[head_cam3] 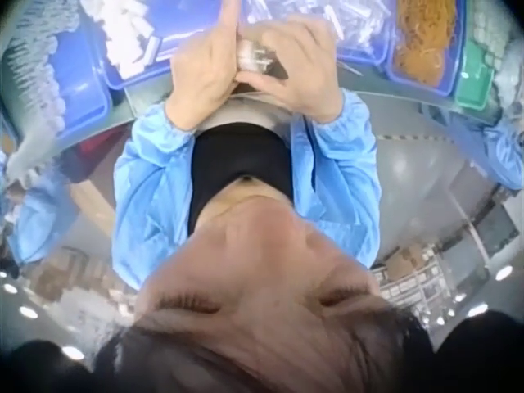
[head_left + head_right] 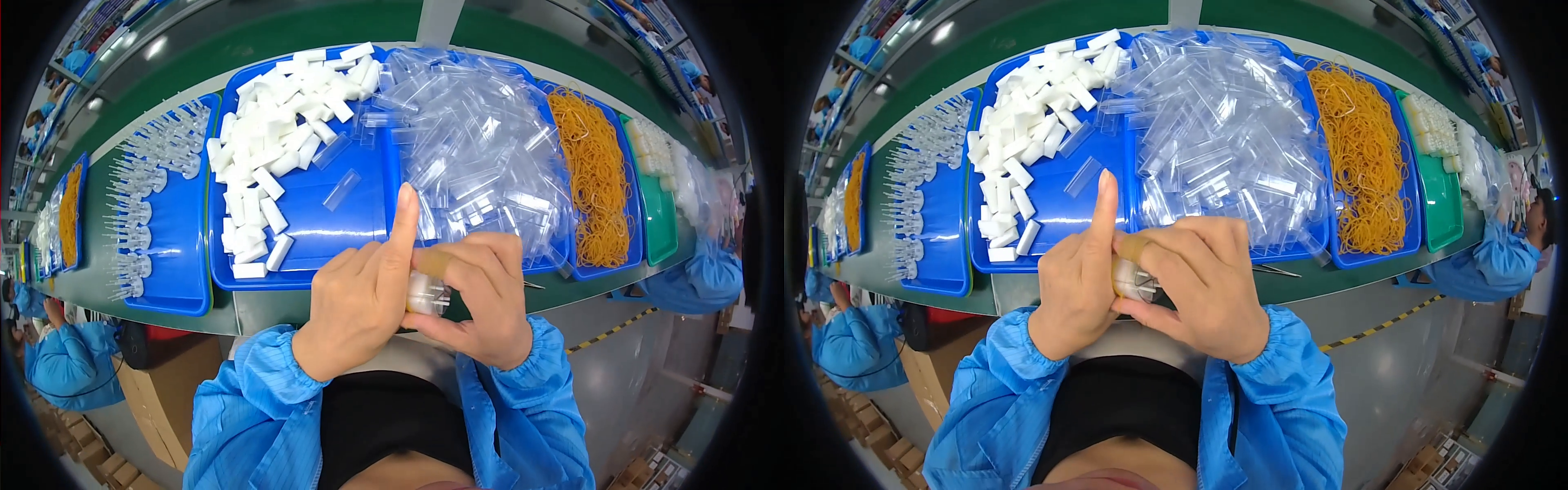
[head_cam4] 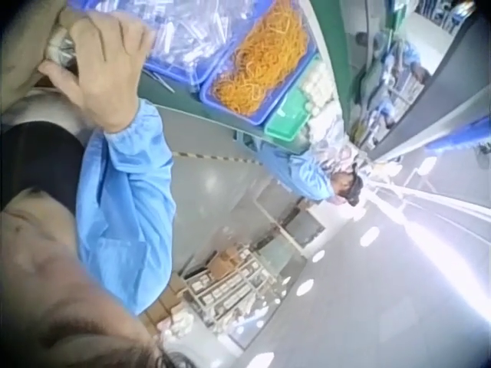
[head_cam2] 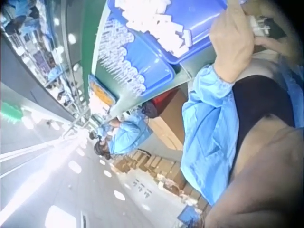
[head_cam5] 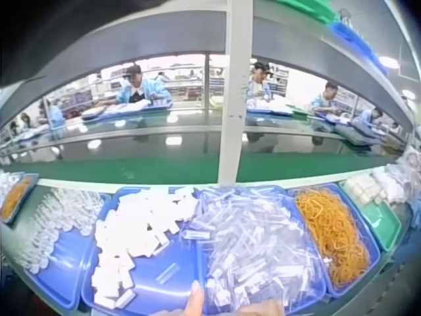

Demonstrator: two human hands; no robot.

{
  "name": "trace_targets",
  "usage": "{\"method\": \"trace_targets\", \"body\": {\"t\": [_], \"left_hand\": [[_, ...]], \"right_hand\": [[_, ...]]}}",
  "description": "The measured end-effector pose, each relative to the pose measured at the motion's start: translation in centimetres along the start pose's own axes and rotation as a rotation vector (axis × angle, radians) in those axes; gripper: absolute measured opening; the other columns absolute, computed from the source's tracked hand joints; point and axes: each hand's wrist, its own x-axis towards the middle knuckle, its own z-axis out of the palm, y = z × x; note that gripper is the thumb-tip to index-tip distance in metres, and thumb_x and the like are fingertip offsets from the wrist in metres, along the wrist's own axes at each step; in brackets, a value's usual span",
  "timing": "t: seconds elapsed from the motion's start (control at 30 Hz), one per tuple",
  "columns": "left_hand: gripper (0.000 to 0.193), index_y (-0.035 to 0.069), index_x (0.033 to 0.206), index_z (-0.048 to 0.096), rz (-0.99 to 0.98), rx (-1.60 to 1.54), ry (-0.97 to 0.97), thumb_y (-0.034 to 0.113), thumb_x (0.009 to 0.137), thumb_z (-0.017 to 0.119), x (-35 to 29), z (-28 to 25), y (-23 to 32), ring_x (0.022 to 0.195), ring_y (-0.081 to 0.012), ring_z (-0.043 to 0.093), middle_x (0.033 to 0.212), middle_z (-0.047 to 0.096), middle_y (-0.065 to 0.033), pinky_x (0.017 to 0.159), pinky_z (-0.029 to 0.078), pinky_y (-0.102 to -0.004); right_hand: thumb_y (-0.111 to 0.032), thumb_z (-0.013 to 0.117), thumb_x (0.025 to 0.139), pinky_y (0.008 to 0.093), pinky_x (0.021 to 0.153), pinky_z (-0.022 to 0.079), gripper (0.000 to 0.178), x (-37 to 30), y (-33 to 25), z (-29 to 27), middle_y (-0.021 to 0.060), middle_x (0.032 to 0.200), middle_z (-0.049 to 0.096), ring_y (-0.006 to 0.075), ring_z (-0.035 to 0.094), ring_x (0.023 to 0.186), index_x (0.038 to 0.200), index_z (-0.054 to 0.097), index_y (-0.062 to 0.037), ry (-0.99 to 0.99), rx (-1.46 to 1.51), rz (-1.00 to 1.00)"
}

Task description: The person assembles components by sliding white parts into clear plastic sleeves, grouping them into bundles, and wrapping rubber bands around the bundles.

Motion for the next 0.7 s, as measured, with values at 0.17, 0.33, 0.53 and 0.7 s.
{"method": "trace_targets", "body": {"t": [0.17, 0.33, 0.53, 0.7], "left_hand": [[0.087, -0.004, 0.152, 0.033, -0.111, -0.245, -0.040, 0.003, 0.076, 0.074, -1.3, 0.5, -0.2, 0.066, -0.0223, 0.064, 0.077, 0.063, -0.0089, 0.060, 0.052, -0.0334], [0.103, 0.003, 0.157, 0.025, -0.232, -0.775, -0.116, 0.005, 0.071, 0.081, -1.6, -0.4, -0.1, 0.105, -0.0305, 0.063, 0.113, 0.060, -0.0180, 0.089, 0.051, -0.0375], [0.100, 0.002, 0.154, 0.028, -0.364, -1.190, -0.185, 0.010, 0.073, 0.086, -3.6, -1.4, -1.5, 0.131, -0.0273, 0.050, 0.143, 0.047, -0.0162, 0.110, 0.041, -0.0397], [0.087, -0.004, 0.142, 0.045, -0.575, -1.399, -0.181, 0.016, 0.071, 0.091, -4.3, -1.5, -1.6, 0.126, -0.0250, 0.054, 0.140, 0.051, -0.0151, 0.109, 0.042, -0.0392]], "right_hand": [[-0.011, 0.085, 0.062, 0.0380, 0.081, 0.041, 0.053, 0.7, -0.8, 0.4, 0.0047, 0.111, 0.062, 0.0247, 0.056, 0.098, 0.111, 0.064, -0.0076, -0.080, 0.286, 0.144], [-0.005, 0.083, 0.058, 0.0353, 0.072, 0.049, 0.056, 0.2, -0.7, 0.0, 0.0076, 0.111, 0.064, 0.0269, 0.060, 0.092, 0.112, 0.067, -0.0061, -0.017, 0.344, 0.017], [-0.007, 0.083, 0.054, 0.0337, 0.072, 0.051, 0.055, -1.3, 0.0, 0.3, 0.0092, 0.113, 0.065, 0.0262, 0.063, 0.092, 0.107, 0.071, -0.0055, 0.082, 0.149, -0.120], [-0.016, 0.084, 0.074, 0.0367, 0.092, 0.049, 0.062, -1.6, -0.6, -0.6, 0.0134, 0.128, 0.060, 0.0291, 0.059, 0.110, 0.130, 0.061, -0.0013, -0.047, 0.493, 0.148]]}}
